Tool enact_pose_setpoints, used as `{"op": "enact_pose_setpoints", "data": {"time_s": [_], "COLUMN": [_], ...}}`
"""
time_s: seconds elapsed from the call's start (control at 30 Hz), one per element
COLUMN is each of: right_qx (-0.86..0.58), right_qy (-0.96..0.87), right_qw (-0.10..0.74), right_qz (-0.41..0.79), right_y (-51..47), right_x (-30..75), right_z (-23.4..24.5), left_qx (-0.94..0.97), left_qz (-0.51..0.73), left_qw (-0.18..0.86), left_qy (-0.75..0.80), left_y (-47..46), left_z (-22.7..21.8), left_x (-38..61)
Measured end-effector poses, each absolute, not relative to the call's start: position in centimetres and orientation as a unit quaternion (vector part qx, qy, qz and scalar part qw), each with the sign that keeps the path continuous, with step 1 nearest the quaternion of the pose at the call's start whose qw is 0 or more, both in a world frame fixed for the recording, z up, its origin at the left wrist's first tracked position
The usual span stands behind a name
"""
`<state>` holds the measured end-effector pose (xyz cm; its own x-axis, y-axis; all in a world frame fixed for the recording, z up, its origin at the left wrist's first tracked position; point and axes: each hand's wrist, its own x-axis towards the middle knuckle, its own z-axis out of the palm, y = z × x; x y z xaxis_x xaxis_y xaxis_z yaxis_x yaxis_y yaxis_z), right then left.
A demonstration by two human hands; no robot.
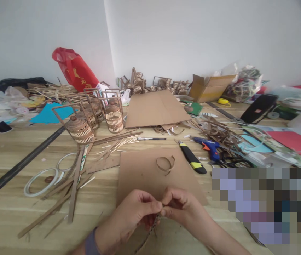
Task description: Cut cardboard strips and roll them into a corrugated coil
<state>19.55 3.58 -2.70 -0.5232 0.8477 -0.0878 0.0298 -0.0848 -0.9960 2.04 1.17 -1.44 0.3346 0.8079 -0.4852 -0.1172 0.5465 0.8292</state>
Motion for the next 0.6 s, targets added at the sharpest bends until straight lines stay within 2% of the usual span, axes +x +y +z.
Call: {"op": "enact_pose_setpoints", "data": {"time_s": [0.17,0.47,0.6], "right_qx": [-0.391,-0.374,-0.368], "right_qy": [-0.709,-0.745,-0.753], "right_qw": [0.309,0.307,0.336], "right_qz": [0.499,0.459,0.43], "right_y": [3.59,3.61,3.39], "right_x": [19.8,19.57,19.43], "right_z": [-2.12,-2.86,-3.05], "left_qx": [0.354,0.369,0.358], "left_qz": [0.319,0.365,0.375], "left_qw": [0.73,0.68,0.689], "left_qy": [0.491,0.518,0.506], "left_y": [1.16,1.3,1.33], "left_z": [-1.4,-1.88,-1.86], "left_x": [2.09,2.35,2.27]}}
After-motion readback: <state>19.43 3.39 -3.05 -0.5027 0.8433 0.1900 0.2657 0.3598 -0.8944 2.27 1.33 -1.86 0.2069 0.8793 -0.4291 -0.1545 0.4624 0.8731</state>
